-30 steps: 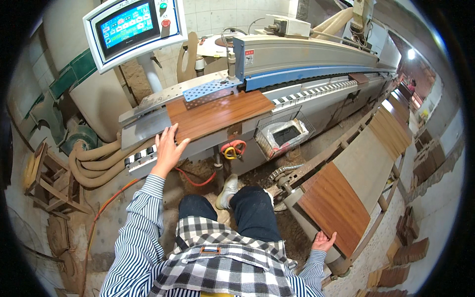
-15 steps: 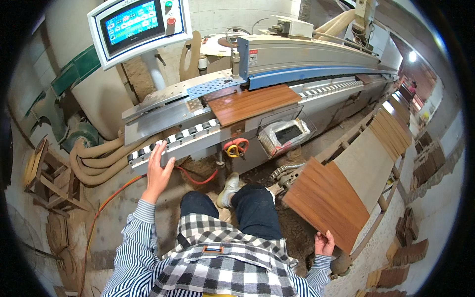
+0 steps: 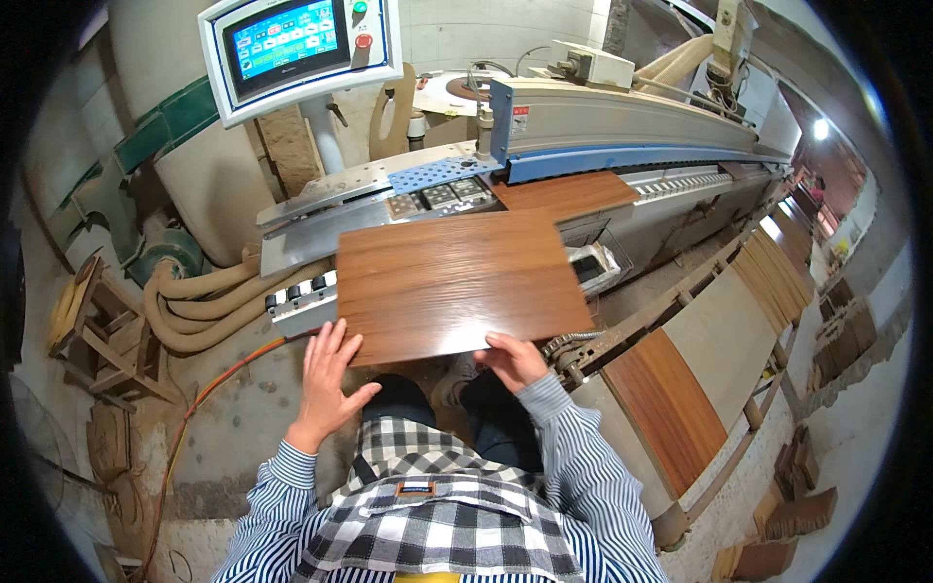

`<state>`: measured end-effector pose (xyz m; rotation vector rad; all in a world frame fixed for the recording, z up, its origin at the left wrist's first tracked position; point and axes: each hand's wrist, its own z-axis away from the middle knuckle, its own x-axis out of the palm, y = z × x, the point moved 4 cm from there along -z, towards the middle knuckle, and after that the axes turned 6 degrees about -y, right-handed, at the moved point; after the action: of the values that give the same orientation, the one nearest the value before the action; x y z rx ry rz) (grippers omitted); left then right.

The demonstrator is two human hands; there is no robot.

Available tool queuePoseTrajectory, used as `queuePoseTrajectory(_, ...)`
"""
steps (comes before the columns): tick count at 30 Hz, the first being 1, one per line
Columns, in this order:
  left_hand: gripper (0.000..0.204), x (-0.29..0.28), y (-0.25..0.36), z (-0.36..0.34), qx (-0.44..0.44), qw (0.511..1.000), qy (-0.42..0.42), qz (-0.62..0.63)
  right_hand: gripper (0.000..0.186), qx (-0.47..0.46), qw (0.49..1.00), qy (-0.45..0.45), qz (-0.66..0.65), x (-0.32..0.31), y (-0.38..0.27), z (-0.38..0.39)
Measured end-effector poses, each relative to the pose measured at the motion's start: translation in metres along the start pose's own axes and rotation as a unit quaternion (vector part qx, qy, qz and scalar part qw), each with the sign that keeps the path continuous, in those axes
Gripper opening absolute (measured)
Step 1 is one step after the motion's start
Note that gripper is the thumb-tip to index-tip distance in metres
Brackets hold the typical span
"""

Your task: The person operates a wood planer machine, feeding rectangular wooden planks through the machine one at a time. They guide each plank with both hands, retrieve the processed plank from the output side, and place it onto a growing stack.

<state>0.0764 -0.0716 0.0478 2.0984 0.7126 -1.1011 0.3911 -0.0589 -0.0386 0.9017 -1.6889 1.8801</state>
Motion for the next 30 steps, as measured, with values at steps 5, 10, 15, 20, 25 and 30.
queuePoseTrajectory(5, 0.064, -0.005, -0.043, 0.000, -0.091, 0.991, 0.068, -0.065, 0.014, 0.064, 0.997, -0.040, -0.014, 0.043, 0.020, -0.065)
queuePoseTrajectory(10, 0.060, 0.005, -0.084, -0.022, -0.143, 0.978, 0.105, -0.110, 0.036, -0.004, 0.994, -0.062, -0.092, 0.064, 0.018, -0.066)
queuePoseTrajectory(15, 0.061, 0.004, -0.114, -0.053, -0.179, 0.976, 0.091, -0.086, 0.047, -0.045, 0.996, 0.032, 0.072, -0.001, -0.028, -0.003)
queuePoseTrajectory(20, 0.070, -0.001, -0.123, -0.077, -0.178, 0.978, 0.062, -0.095, 0.044, -0.008, 0.765, 0.247, 0.595, -0.163, -0.052, 0.070)
queuePoseTrajectory(25, 0.073, 0.004, -0.128, -0.076, -0.169, 0.978, 0.078, -0.091, 0.066, 0.057, 0.392, 0.246, 0.884, -0.189, -0.070, 0.117)
queuePoseTrajectory(30, 0.070, 0.006, -0.134, -0.076, -0.153, 0.983, 0.061, -0.077, 0.050, 0.075, 0.328, 0.248, 0.909, -0.216, -0.076, 0.119)
